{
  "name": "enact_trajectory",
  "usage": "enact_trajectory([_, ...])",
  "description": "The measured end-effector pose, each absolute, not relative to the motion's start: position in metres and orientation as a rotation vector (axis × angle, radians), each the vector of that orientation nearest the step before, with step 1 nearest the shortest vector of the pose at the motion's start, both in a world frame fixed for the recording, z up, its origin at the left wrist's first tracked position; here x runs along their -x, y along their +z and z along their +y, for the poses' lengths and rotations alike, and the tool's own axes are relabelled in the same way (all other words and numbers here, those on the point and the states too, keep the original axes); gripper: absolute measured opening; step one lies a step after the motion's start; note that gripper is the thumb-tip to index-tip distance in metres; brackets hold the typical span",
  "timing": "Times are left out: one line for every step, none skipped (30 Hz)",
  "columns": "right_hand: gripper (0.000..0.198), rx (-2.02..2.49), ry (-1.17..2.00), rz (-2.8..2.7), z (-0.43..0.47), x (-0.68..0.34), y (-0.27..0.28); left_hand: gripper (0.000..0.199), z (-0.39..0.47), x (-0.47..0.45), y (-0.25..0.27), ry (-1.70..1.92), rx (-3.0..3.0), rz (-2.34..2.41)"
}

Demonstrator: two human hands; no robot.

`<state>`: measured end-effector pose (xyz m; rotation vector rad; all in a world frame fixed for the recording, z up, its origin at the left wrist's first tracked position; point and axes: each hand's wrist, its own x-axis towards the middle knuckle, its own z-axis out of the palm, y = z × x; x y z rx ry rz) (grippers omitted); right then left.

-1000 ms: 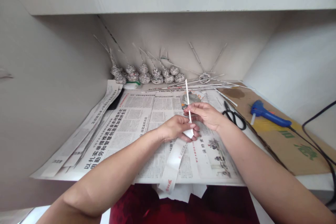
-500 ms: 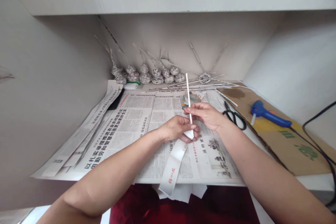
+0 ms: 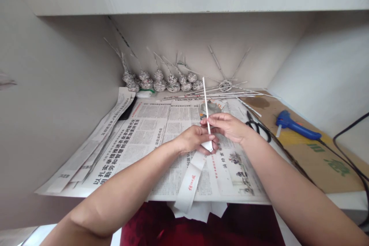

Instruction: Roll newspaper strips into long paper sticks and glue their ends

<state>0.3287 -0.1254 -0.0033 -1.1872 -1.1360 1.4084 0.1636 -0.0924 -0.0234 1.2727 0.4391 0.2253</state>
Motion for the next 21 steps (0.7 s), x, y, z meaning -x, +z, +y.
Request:
enact_trajectory([0.025, 1.190, 1.414, -1.132, -0.1252, -0.3290, -0.0036, 0.037, -0.0922, -0.1636, -0.0237, 0.220, -1.275, 0.436])
enact_trajectory([0.024, 1.202, 1.401, -1.107, -0.1250, -0.3292, -0.0039, 0.037, -0.0921, -0.1635, -0.0239, 0.211, -1.276, 0.433])
enact_trajectory([0.023, 1.215, 1.379, -1.072, -0.1249, -0.3293, -0.0041, 0.036, -0.0921, -0.1634, -0.0239, 0.201, -1.279, 0.429])
enact_trajectory([0.023, 1.225, 1.356, -1.039, -0.1248, -0.3294, -0.0041, 0.035, -0.0921, -0.1632, -0.0239, 0.192, -1.281, 0.426])
enact_trajectory([0.023, 1.227, 1.346, -1.026, -0.1248, -0.3295, -0.0039, 0.035, -0.0921, -0.1630, -0.0237, 0.189, -1.282, 0.425])
enact_trajectory([0.024, 1.222, 1.355, -1.036, -0.1250, -0.3297, -0.0036, 0.035, -0.0922, -0.1628, -0.0234, 0.191, -1.282, 0.426])
enact_trajectory([0.025, 1.212, 1.372, -1.064, -0.1251, -0.3298, -0.0033, 0.035, -0.0923, -0.1625, -0.0232, 0.198, -1.283, 0.430])
enact_trajectory([0.026, 1.202, 1.388, -1.095, -0.1252, -0.3299, -0.0030, 0.035, -0.0924, -0.1624, -0.0229, 0.203, -1.283, 0.434])
enact_trajectory([0.026, 1.195, 1.394, -1.115, -0.1251, -0.3301, -0.0030, 0.035, -0.0926, -0.1623, -0.0228, 0.204, -1.284, 0.436])
enact_trajectory([0.025, 1.194, 1.386, -1.116, -0.1249, -0.3302, -0.0031, 0.035, -0.0929, -0.1622, -0.0228, 0.200, -1.285, 0.438])
enact_trajectory([0.023, 1.198, 1.365, -1.097, -0.1246, -0.3303, -0.0034, 0.034, -0.0931, -0.1623, -0.0230, 0.193, -1.287, 0.437])
enact_trajectory([0.023, 1.203, 1.338, -1.068, -0.1243, -0.3305, -0.0037, 0.034, -0.0932, -0.1623, -0.0233, 0.184, -1.287, 0.436])
enact_trajectory([0.022, 1.202, 1.315, -1.042, -0.1241, -0.3308, -0.0039, 0.034, -0.0931, -0.1624, -0.0235, 0.177, -1.286, 0.435])
enact_trajectory([0.023, 1.195, 1.310, -1.033, -0.1240, -0.3312, -0.0039, 0.033, -0.0929, -0.1624, -0.0237, 0.176, -1.282, 0.433])
enact_trajectory([0.024, 1.184, 1.328, -1.046, -0.1241, -0.3317, -0.0037, 0.033, -0.0926, -0.1624, -0.0238, 0.179, -1.279, 0.432])
enact_trajectory([0.026, 1.172, 1.358, -1.074, -0.1244, -0.3321, -0.0034, 0.033, -0.0922, -0.1624, -0.0236, 0.186, -1.276, 0.433])
enact_trajectory([0.027, 1.162, 1.387, -1.102, -0.1246, -0.3324, -0.0031, 0.034, -0.0918, -0.1624, -0.0234, 0.193, -1.275, 0.433])
enact_trajectory([0.026, 1.157, 1.405, -1.119, -0.1248, -0.3325, -0.0029, 0.034, -0.0916, -0.1624, -0.0231, 0.198, -1.274, 0.434])
enact_trajectory([0.025, 1.159, 1.407, -1.120, -0.1248, -0.3322, -0.0029, 0.034, -0.0916, -0.1624, -0.0227, 0.199, -1.275, 0.434])
enact_trajectory([0.023, 1.168, 1.394, -1.106, -0.1246, -0.3316, -0.0032, 0.034, -0.0919, -0.1625, -0.0225, 0.197, -1.275, 0.433])
enact_trajectory([0.022, 1.180, 1.370, -1.083, -0.1242, -0.3308, -0.0036, 0.034, -0.0924, -0.1626, -0.0223, 0.194, -1.274, 0.431])
